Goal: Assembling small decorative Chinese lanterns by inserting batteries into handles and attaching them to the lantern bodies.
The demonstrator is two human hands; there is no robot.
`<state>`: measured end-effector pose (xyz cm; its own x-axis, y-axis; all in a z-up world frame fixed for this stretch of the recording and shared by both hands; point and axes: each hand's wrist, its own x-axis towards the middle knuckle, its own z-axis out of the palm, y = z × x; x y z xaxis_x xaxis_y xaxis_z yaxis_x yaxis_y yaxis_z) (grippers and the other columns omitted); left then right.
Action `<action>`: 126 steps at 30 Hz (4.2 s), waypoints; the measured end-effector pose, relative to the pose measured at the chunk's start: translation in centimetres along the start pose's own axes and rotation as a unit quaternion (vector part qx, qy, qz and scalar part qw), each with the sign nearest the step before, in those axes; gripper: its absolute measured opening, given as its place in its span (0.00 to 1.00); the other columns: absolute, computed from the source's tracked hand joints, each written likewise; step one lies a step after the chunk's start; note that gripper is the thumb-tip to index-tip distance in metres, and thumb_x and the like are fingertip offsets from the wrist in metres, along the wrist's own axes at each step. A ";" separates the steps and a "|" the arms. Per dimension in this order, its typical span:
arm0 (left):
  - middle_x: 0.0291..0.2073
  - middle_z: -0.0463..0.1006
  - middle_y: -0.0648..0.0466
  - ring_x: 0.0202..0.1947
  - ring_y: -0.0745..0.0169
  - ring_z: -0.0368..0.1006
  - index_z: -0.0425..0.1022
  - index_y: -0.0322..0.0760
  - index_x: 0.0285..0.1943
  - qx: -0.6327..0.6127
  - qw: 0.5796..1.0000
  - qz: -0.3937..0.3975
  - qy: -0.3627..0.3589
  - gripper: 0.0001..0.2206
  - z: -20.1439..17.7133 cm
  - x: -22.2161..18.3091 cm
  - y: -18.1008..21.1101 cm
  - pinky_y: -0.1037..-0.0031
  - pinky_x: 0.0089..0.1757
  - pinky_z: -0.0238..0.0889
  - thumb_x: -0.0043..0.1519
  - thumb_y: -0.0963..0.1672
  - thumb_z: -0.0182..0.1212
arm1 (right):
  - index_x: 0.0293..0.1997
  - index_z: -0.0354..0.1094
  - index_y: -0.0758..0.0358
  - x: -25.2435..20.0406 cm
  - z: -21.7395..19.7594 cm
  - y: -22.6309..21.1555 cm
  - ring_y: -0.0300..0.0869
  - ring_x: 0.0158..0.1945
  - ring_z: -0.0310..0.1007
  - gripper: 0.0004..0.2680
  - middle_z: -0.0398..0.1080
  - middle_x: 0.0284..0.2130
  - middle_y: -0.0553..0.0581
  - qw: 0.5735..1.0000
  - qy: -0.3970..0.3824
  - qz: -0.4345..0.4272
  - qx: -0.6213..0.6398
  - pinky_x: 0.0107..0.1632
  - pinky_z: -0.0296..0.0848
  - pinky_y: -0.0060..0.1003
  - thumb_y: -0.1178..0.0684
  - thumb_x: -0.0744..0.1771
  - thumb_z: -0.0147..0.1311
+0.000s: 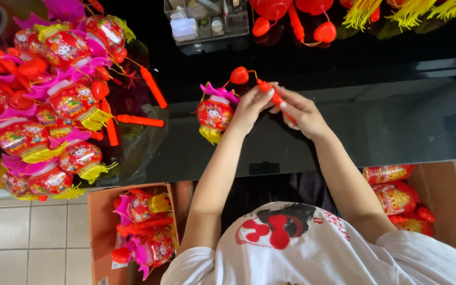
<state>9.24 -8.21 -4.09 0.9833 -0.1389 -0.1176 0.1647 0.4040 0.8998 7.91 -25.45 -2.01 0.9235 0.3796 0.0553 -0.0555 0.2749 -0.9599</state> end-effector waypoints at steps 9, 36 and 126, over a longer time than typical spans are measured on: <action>0.56 0.78 0.38 0.59 0.42 0.74 0.76 0.32 0.63 -0.232 0.972 0.025 -0.002 0.17 -3.5 1.1 -1.5 0.55 0.59 0.69 0.65 0.38 0.67 | 0.50 0.74 0.73 0.8 -1.9 2.2 0.33 0.14 0.61 0.07 0.66 0.19 0.58 0.985 0.103 -0.063 -0.126 0.16 0.57 0.24 0.60 0.71 0.53; 0.56 0.77 0.34 0.59 0.34 0.72 0.77 0.32 0.60 -0.315 0.947 0.034 -0.052 0.15 -5.1 2.2 -3.2 0.52 0.56 0.72 0.64 0.37 0.66 | 0.51 0.73 0.64 0.0 -2.2 4.0 0.40 0.21 0.70 0.06 0.71 0.19 0.54 0.908 0.153 -0.222 -0.321 0.27 0.66 0.34 0.55 0.71 0.56; 0.56 0.79 0.41 0.58 0.48 0.76 0.78 0.38 0.49 -0.564 0.822 -0.078 -0.010 0.14 -5.5 3.9 -5.1 0.40 0.61 0.64 0.70 0.51 0.59 | 0.39 0.78 0.65 0.7 8.1 -4.4 0.53 0.28 0.69 0.03 0.69 0.31 0.61 0.713 -0.019 -0.524 -0.466 0.31 0.68 0.44 0.62 0.65 0.60</action>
<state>12.66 -5.83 -11.41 0.9439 -0.2791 -0.1765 0.2670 0.9595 -0.0898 5.77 -19.24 4.50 0.2608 0.4250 0.8668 0.9497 -0.2740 -0.1514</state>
